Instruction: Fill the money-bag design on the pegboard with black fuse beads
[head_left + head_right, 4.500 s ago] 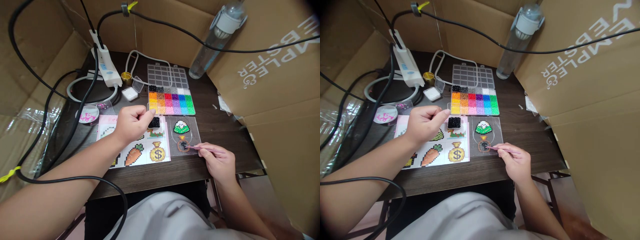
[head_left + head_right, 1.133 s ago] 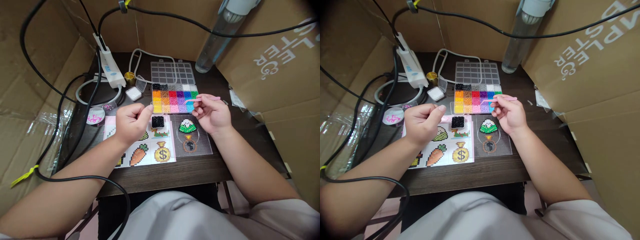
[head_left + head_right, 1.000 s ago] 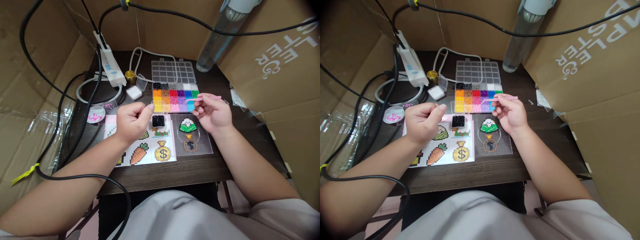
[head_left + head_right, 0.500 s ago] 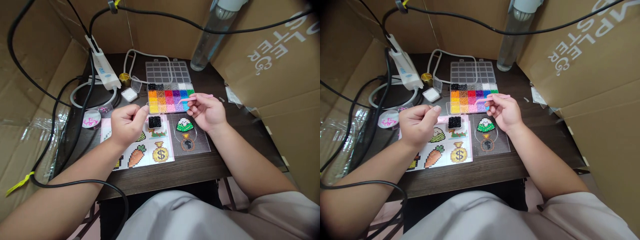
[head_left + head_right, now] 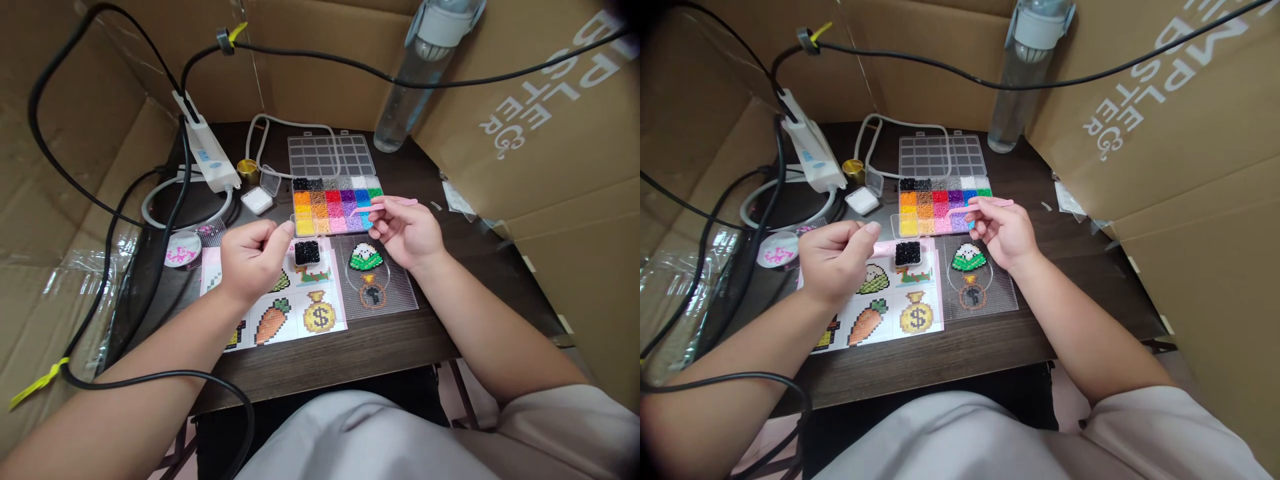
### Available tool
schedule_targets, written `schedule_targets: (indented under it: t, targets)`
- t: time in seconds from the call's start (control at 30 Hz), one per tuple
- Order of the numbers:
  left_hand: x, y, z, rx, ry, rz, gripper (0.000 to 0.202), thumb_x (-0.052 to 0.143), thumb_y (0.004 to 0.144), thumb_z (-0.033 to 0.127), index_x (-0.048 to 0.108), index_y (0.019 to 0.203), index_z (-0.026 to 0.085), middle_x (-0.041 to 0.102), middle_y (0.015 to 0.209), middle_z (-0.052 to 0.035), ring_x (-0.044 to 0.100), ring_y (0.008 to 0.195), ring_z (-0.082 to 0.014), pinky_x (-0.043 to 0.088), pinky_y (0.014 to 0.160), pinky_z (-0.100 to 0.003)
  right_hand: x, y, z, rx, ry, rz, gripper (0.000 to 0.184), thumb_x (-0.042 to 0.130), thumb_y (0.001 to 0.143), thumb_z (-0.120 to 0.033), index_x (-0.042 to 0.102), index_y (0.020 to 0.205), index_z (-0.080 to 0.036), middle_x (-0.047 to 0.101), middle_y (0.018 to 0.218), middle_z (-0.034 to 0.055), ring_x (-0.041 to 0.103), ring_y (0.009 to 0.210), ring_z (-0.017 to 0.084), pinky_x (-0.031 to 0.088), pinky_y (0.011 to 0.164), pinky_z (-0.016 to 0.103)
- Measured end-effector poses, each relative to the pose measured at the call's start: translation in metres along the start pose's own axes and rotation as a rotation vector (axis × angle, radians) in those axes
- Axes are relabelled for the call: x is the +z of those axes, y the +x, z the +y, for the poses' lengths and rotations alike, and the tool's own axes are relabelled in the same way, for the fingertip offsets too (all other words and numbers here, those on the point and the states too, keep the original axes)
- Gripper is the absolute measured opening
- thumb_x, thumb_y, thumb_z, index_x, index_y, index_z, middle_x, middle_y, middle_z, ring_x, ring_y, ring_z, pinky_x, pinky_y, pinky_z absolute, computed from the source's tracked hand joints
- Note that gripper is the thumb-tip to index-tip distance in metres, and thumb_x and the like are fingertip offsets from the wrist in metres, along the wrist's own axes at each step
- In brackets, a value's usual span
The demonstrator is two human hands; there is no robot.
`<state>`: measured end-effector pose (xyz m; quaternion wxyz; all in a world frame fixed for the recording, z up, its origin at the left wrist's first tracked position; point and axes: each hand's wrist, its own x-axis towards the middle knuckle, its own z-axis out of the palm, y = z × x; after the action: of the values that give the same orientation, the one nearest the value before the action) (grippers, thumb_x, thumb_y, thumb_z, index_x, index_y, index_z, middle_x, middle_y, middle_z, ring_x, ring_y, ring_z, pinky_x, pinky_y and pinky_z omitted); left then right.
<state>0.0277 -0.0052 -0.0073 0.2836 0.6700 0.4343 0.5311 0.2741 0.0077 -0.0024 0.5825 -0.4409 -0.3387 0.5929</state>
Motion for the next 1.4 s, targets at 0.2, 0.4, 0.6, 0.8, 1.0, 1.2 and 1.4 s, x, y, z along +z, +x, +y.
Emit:
schedule_targets:
  t: [0.2, 0.4, 0.6, 0.8, 1.0, 1.2, 1.4]
  targets:
    - [0.0, 0.0, -0.001, -0.002, 0.004, 0.0, 0.05, 0.062, 0.086, 0.025, 0.031, 0.047, 0.017, 0.032, 0.046, 0.0039, 0.029, 0.045, -0.0076, 0.022, 0.046, -0.029, -0.001, 0.0, 0.001, 0.004, 0.007, -0.025, 0.009, 0.067, 0.075, -0.021, 0.072, 0.08, -0.016, 0.068, 0.063, 0.0021, 0.051, 0.048, 0.008, 0.046, 0.047, 0.022]
    - [0.0, 0.0, 0.001, -0.009, 0.006, -0.008, 0.05, 0.061, 0.086, 0.025, 0.03, 0.048, 0.017, 0.03, 0.046, 0.004, 0.027, 0.045, -0.0078, 0.021, 0.046, -0.029, 0.001, 0.001, 0.001, 0.012, -0.016, -0.016, 0.009, 0.071, 0.073, -0.023, 0.072, 0.08, -0.017, 0.068, 0.062, 0.0009, 0.05, 0.047, 0.007, 0.047, 0.046, 0.022]
    - [-0.002, 0.0, 0.003, -0.017, 0.028, -0.013, 0.05, 0.061, 0.086, 0.026, 0.028, 0.049, 0.017, 0.027, 0.047, 0.004, 0.026, 0.046, -0.0079, 0.023, 0.046, -0.029, 0.003, 0.002, 0.006, -0.048, -0.112, -0.028, 0.017, 0.079, 0.069, -0.031, 0.074, 0.08, -0.018, 0.071, 0.069, 0.0015, 0.053, 0.05, 0.008, 0.05, 0.05, 0.024]
    - [-0.004, 0.001, 0.005, 0.02, 0.103, -0.018, 0.051, 0.06, 0.086, 0.026, 0.026, 0.049, 0.017, 0.025, 0.047, 0.0044, 0.025, 0.046, -0.0072, 0.023, 0.044, -0.027, 0.016, -0.004, 0.009, -0.27, -0.468, -0.057, 0.016, 0.073, 0.079, -0.034, 0.077, 0.087, -0.02, 0.073, 0.07, 0.0018, 0.063, 0.058, 0.012, 0.055, 0.062, 0.03]
    - [-0.005, 0.0, 0.003, 0.021, 0.119, -0.026, 0.05, 0.058, 0.086, 0.027, 0.026, 0.049, 0.017, 0.026, 0.047, 0.0046, 0.026, 0.045, -0.007, 0.024, 0.044, -0.026, 0.036, -0.024, 0.011, -0.39, -0.663, -0.212, 0.013, 0.069, 0.082, -0.029, 0.077, 0.09, -0.023, 0.079, 0.093, 0.0062, 0.074, 0.084, 0.02, 0.061, 0.079, 0.038]
    - [-0.003, -0.002, 0.003, -0.011, 0.117, -0.027, 0.05, 0.059, 0.086, 0.029, 0.028, 0.048, 0.017, 0.026, 0.047, 0.0045, 0.027, 0.046, -0.0074, 0.024, 0.045, -0.027, 0.034, -0.026, 0.015, -0.379, -0.716, -0.314, 0.013, 0.064, 0.086, -0.027, 0.076, 0.083, -0.023, 0.078, 0.089, 0.0051, 0.074, 0.084, 0.019, 0.061, 0.08, 0.036]
    - [-0.004, -0.002, 0.002, -0.002, 0.102, -0.028, 0.05, 0.059, 0.087, 0.028, 0.027, 0.049, 0.018, 0.026, 0.046, 0.0045, 0.026, 0.045, -0.0075, 0.023, 0.045, -0.027, 0.028, -0.023, 0.02, -0.324, -0.701, -0.318, 0.01, 0.064, 0.085, -0.026, 0.074, 0.085, -0.023, 0.078, 0.087, 0.0048, 0.075, 0.081, 0.019, 0.061, 0.078, 0.036]
